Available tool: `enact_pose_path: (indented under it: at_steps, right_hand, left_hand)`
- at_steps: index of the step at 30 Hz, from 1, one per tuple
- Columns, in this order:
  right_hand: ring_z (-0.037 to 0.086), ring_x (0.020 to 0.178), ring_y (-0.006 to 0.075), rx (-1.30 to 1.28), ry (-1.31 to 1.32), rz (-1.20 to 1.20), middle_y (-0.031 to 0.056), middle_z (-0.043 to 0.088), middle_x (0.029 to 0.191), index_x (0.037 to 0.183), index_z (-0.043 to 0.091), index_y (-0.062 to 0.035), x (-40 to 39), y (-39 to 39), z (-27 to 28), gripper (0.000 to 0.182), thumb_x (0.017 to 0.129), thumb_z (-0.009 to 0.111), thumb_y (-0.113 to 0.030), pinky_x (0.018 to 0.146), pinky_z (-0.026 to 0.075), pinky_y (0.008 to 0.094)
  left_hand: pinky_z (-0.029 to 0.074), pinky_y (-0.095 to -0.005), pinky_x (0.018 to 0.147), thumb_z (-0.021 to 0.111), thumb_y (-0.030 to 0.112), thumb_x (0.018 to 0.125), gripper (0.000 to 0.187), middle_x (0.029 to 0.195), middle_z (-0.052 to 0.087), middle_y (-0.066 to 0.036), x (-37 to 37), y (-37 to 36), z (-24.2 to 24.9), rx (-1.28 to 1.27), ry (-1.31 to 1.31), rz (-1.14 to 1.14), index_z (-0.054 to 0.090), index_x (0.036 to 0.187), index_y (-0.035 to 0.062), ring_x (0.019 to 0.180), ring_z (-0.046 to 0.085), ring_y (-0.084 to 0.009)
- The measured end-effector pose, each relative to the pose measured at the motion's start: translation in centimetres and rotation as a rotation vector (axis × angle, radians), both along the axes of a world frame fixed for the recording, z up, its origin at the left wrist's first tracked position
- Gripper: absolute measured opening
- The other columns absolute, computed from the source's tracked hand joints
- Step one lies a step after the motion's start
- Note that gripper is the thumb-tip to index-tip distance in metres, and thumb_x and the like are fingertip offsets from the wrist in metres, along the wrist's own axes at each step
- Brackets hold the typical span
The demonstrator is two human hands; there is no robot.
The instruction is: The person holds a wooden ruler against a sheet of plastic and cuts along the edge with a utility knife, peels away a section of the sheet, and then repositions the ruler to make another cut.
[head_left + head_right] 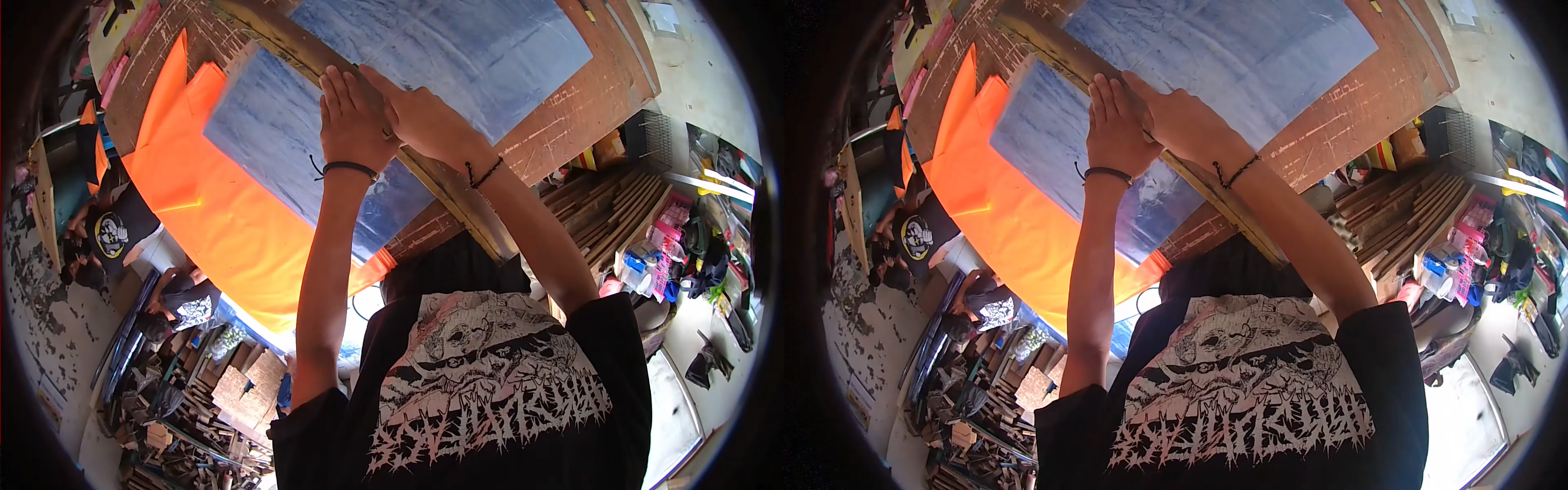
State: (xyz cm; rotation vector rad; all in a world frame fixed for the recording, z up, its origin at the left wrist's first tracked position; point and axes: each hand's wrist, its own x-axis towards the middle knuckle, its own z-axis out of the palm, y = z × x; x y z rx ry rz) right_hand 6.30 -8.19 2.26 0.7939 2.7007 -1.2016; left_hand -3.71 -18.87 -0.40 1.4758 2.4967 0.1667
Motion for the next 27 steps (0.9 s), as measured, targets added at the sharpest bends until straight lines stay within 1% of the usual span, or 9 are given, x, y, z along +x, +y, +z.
enact_pose_path:
  at_steps: [5,8,11,14,17,20,23,26,27]
  right_hand:
    - [0.066,0.059,0.0376,-0.011,-0.016,0.037,0.0222,0.066,0.071,0.158,0.027,-0.0143,1.5,0.2,0.9,0.063,0.1,0.05,-0.012,0.055,0.052,0.0459]
    - [0.064,0.054,0.0359,0.008,-0.031,0.026,0.0214,0.064,0.065,0.159,0.027,-0.0143,4.4,-0.9,0.7,0.064,0.099,0.052,-0.013,0.053,0.051,0.0449]
    - [0.062,0.052,0.0356,-0.011,-0.171,0.038,0.021,0.061,0.062,0.158,0.027,-0.0145,7.6,-1.6,3.0,0.065,0.099,0.052,-0.012,0.051,0.049,0.0447]
    - [0.061,0.051,0.0367,0.056,-0.201,0.049,0.0214,0.058,0.059,0.158,0.028,-0.0146,10.8,-3.0,3.5,0.064,0.099,0.05,-0.009,0.052,0.048,0.047]
    - [0.063,0.058,0.0434,-0.072,-0.254,0.004,0.0261,0.063,0.068,0.158,0.028,-0.0141,13.4,-3.2,5.0,0.066,0.096,0.052,-0.011,0.056,0.05,0.0539]
    - [0.063,0.06,0.0444,-0.121,-0.235,-0.05,0.0275,0.061,0.069,0.157,0.029,-0.0126,15.7,-4.1,5.2,0.065,0.096,0.05,-0.009,0.058,0.05,0.0546]
    - [0.062,0.055,0.0397,-0.101,-0.26,-0.056,0.0243,0.057,0.061,0.158,0.029,-0.0134,17.4,-4.7,5.8,0.061,0.099,0.046,-0.008,0.059,0.047,0.0494]
    - [0.062,0.056,0.0396,-0.226,-0.427,-0.039,0.0245,0.057,0.061,0.158,0.029,-0.0142,18.6,-3.9,8.0,0.06,0.1,0.045,-0.008,0.058,0.046,0.0502]
    - [0.062,0.056,0.0393,-0.215,-0.337,-0.058,0.0244,0.057,0.061,0.158,0.029,-0.0149,18.1,-3.5,8.0,0.06,0.1,0.045,-0.009,0.058,0.045,0.0503]
  left_hand:
    - [0.025,-0.0475,0.123,0.083,0.048,0.072,0.123,0.163,0.011,-0.033,0.1,0.0,-1.3,0.071,-0.004,0.025,0.015,0.154,-0.0136,0.154,0.013,-0.0429]
    - [0.023,-0.0479,0.123,0.082,0.061,0.071,0.127,0.161,0.015,-0.036,0.0,0.0,0.5,0.007,-0.042,-0.006,0.02,0.152,-0.0159,0.153,0.015,-0.0437]
    - [0.022,-0.0469,0.124,0.081,0.067,0.068,0.134,0.162,0.014,-0.035,0.0,0.0,0.2,0.016,-0.06,-0.002,0.017,0.153,-0.0156,0.154,0.014,-0.0424]
    - [0.022,-0.0465,0.124,0.08,0.067,0.069,0.134,0.162,0.013,-0.034,0.0,0.1,0.5,-0.002,-0.062,-0.001,0.016,0.153,-0.0151,0.154,0.014,-0.0417]
    - [0.022,-0.0465,0.124,0.08,0.067,0.069,0.133,0.162,0.014,-0.034,0.0,0.0,0.2,0.027,-0.064,-0.005,0.017,0.153,-0.0149,0.154,0.014,-0.0419]
    - [0.022,-0.0464,0.124,0.08,0.067,0.069,0.133,0.162,0.014,-0.034,0.0,0.0,0.2,0.023,-0.061,-0.001,0.017,0.153,-0.0147,0.154,0.014,-0.0419]
    - [0.021,-0.0462,0.124,0.08,0.067,0.069,0.133,0.162,0.014,-0.034,0.0,0.0,0.3,0.002,-0.047,-0.009,0.017,0.153,-0.0147,0.154,0.014,-0.0418]
    - [0.022,-0.0463,0.124,0.08,0.068,0.068,0.134,0.162,0.013,-0.034,-0.1,-0.1,0.0,0.02,-0.047,-0.013,0.018,0.153,-0.0147,0.154,0.014,-0.0416]
    - [0.022,-0.0464,0.124,0.08,0.068,0.068,0.134,0.163,0.013,-0.034,-0.2,0.0,0.1,0.017,-0.045,-0.006,0.017,0.153,-0.0148,0.154,0.013,-0.0415]
